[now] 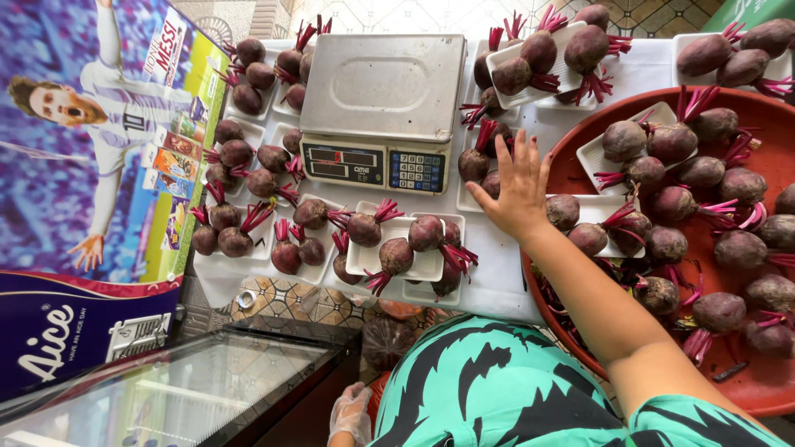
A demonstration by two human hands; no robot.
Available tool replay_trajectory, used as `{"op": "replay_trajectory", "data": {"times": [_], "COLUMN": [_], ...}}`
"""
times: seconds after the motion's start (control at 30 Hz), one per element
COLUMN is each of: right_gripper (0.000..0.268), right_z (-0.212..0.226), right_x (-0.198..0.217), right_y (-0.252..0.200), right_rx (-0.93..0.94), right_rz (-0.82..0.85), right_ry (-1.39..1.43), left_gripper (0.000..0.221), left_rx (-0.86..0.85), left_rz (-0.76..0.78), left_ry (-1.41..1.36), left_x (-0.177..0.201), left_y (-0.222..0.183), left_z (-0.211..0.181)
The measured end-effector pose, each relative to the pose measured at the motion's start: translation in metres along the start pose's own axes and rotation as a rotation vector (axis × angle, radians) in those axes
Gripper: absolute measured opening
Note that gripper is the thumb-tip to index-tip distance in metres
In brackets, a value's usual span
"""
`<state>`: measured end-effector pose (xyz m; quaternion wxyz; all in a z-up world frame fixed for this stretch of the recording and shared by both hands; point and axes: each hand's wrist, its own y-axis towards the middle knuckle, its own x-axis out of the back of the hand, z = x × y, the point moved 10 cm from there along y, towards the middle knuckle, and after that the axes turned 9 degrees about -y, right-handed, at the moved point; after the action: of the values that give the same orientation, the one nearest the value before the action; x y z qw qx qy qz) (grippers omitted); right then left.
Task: The person weighs beets on a scale, placing them into foam trays and then into a large red basin.
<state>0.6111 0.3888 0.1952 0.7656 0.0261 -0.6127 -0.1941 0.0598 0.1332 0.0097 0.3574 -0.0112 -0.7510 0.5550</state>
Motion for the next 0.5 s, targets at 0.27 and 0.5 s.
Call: {"op": "replay_trajectory", "data": {"times": [0.27,0.5], "right_gripper": [0.099,0.101], "right_z": [-0.011,-0.020], "right_x": [-0.013,-0.043], "right_y": [0.052,0.061], "right_rx": [-0.046,-0.044], "right_rz": [-0.029,0.089], "right_ry": [-0.024,-0.035], "left_gripper": [0.046,0.044], "left_rx": [0.172,0.160], "left_rz": [-0.018,-0.051], "left_ry": [-0.125,-0.094], "left_x": [-0.009,-0.008], "left_y": [-0.020,-0.011], "left_z": [0.019,0.017]}}
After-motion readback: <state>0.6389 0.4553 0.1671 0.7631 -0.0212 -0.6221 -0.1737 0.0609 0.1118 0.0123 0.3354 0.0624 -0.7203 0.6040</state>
